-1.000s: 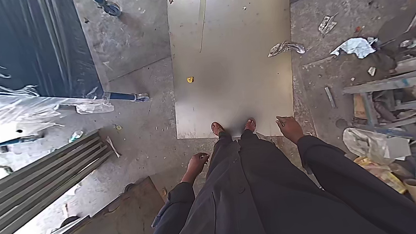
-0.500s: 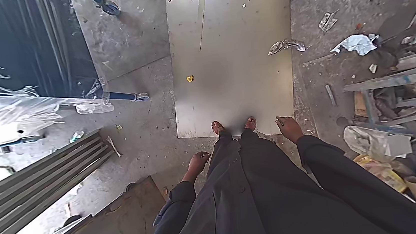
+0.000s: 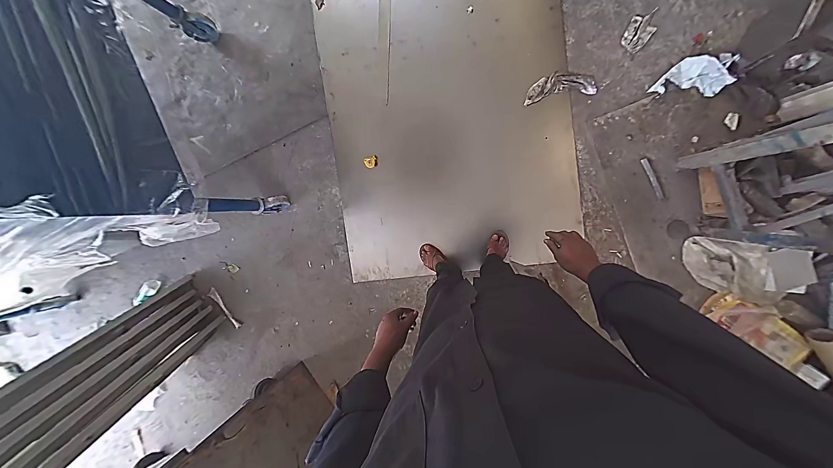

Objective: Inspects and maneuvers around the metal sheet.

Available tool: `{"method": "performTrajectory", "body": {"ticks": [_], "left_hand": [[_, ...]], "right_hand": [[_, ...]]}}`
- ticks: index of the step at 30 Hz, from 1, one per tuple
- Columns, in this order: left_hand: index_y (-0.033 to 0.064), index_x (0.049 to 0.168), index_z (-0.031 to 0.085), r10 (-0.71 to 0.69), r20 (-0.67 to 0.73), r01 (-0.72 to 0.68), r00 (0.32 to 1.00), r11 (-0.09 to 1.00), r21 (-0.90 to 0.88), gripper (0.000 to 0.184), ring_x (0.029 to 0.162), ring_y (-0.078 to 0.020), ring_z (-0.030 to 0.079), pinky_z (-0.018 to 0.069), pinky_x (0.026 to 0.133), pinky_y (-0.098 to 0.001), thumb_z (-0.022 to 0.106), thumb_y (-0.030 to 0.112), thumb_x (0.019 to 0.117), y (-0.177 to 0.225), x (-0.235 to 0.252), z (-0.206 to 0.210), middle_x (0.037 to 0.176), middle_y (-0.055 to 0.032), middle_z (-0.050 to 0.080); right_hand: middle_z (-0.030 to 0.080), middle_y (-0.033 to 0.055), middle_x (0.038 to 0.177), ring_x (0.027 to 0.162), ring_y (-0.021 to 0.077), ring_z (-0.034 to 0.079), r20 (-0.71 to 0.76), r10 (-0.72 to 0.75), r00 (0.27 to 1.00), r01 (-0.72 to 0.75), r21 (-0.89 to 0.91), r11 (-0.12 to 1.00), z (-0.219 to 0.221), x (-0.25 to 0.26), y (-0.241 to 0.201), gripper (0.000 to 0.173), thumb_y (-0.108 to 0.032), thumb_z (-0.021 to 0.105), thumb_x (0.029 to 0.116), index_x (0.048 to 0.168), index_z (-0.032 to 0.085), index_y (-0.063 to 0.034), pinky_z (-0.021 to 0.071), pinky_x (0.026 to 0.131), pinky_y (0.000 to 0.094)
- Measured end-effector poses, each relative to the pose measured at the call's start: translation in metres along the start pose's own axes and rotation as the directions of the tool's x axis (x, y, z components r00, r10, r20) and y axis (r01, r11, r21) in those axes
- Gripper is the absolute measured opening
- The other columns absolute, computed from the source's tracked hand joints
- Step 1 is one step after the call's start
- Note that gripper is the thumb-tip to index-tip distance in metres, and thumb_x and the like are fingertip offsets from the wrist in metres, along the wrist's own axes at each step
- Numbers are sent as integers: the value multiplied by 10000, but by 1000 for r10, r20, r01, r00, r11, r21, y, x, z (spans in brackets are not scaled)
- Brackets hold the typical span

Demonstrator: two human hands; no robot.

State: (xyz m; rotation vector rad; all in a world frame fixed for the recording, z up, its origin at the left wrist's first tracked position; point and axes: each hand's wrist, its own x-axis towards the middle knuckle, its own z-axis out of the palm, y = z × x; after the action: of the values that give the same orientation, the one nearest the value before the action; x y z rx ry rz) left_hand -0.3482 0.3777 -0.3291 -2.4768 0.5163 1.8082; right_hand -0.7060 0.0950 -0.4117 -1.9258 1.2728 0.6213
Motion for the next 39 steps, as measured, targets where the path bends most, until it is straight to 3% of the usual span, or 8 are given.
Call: {"method": "performTrajectory", "body": {"ticks": [25,33,39], "left_hand": [[24,1292,662,-16,-10,16,1000,1000,4,374,1075,-270,696,509,1019,-481,556,314,1080,15,-1,0,1162,-167,721],[24,1287,668,-4,1,3,1000,994,109,369,1093,-280,691,501,1027,-496,566,308,1076,47,2,-14,1165,-169,723],[6,1289,665,50,43,-59,998,966,251,375,1118,-297,684,495,1046,-491,558,298,1080,107,16,-38,1185,-197,713]], "right_hand": [[601,157,1448,1391,323,521,46,23,999,-25,51,998,-3,-1,9,498,-373,348,1123,1481,557,-98,376,1172,477],[597,138,1460,1401,309,514,59,107,992,-115,158,981,10,-14,33,493,-378,349,1119,1486,559,-125,372,1177,479],[597,154,1457,1408,323,510,69,229,971,-239,301,923,26,-38,63,485,-364,362,1117,1474,570,-109,373,1182,498]]}}
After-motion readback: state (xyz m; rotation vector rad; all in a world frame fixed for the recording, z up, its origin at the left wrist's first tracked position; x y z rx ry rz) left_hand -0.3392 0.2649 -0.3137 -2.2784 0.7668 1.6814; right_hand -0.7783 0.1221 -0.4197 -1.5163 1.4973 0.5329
